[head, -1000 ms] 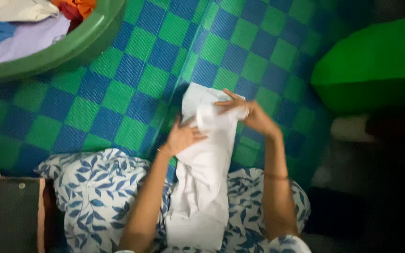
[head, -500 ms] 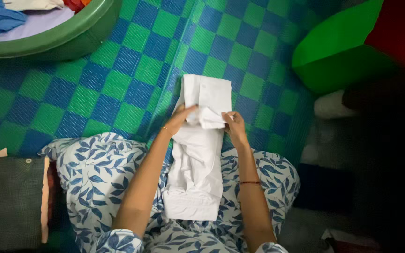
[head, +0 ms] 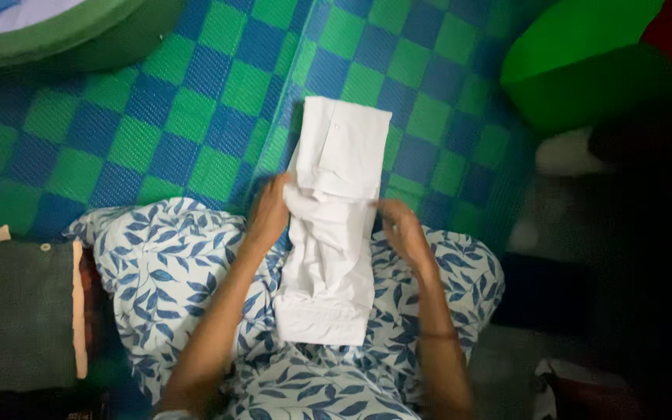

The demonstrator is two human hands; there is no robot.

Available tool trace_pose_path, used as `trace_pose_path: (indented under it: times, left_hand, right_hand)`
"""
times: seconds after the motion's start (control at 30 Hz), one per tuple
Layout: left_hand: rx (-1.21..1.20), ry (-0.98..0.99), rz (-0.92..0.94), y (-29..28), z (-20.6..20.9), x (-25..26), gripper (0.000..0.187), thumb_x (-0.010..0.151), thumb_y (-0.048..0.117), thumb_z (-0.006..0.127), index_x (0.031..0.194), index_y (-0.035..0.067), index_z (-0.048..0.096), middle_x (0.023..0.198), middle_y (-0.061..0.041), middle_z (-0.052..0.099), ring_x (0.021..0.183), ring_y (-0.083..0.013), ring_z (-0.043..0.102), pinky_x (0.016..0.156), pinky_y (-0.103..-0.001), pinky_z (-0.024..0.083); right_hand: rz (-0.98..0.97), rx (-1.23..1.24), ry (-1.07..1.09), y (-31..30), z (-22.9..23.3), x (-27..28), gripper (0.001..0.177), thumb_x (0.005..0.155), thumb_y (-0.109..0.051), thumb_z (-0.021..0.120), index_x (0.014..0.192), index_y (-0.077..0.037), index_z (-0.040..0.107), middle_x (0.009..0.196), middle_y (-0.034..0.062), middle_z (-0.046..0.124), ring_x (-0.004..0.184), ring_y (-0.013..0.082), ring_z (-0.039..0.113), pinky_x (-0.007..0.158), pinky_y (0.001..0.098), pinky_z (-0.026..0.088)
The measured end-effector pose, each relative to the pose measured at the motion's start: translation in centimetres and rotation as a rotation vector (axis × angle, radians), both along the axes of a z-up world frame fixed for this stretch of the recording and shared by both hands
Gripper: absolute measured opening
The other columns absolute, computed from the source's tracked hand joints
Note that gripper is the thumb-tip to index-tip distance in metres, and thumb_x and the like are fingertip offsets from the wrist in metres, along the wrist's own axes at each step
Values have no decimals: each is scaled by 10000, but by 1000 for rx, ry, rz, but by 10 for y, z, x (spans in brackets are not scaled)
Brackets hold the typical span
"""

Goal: The person sits on a mat and folds a white shirt, a blue shirt, and a light blue shirt one by one. They smooth out each garment, fold the sleeves and body, and stack the folded items on a pile to their left.

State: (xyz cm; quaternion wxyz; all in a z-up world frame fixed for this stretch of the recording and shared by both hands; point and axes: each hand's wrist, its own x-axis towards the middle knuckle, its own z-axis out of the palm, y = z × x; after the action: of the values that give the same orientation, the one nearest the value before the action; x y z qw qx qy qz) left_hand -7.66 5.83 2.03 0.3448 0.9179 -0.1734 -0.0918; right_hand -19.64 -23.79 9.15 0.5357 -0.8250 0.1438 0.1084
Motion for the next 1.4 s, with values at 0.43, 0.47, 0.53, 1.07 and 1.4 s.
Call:
trace_pose_path:
  times: [0.43,0.47,0.53,1.07,1.4]
  left_hand:
    - [-228,-94,160,10,0,-50,358,935,-4,662,1266,-24,526,1227,-246,600,1129,-423,549,949,-484,460]
    - [-259,6,224,4,-14,-42,327,935,62,694,1205,-11,526,1161,-222,622,1080,-395,587,927,-458,482]
    - [-322,213,342,-19,-37,-27,328,933,195,754,1085,13,528,1029,-173,664,983,-336,663,884,-406,525]
    - [-795,544,509,-42,-109,-47,419,845,153,789,1204,64,591,1009,-41,708,877,-139,669,779,-276,538]
    - [53,139,90,-8,-2,-43,328,887,44,696,1188,31,568,1156,-201,643,1075,-396,639,905,-463,508]
  right_hand:
    - [191,-305,-233,72,49,-70,523,803,149,559,1262,-70,676,1420,168,578,1349,349,486,1107,480,387]
    - [6,-225,-312,68,39,-69,389,929,127,481,1242,-6,669,1290,179,681,1210,308,660,1071,412,531]
    - [-348,-171,234,68,10,-57,245,1036,-99,564,1236,-8,671,877,197,730,706,334,655,654,467,515]
    - [-314,-35,88,46,-83,-35,307,929,-292,770,857,-32,623,697,60,612,618,126,520,577,300,439]
    - [-184,-359,-31,66,1,-45,467,907,51,614,1360,-43,553,1181,208,675,1056,345,676,892,435,540]
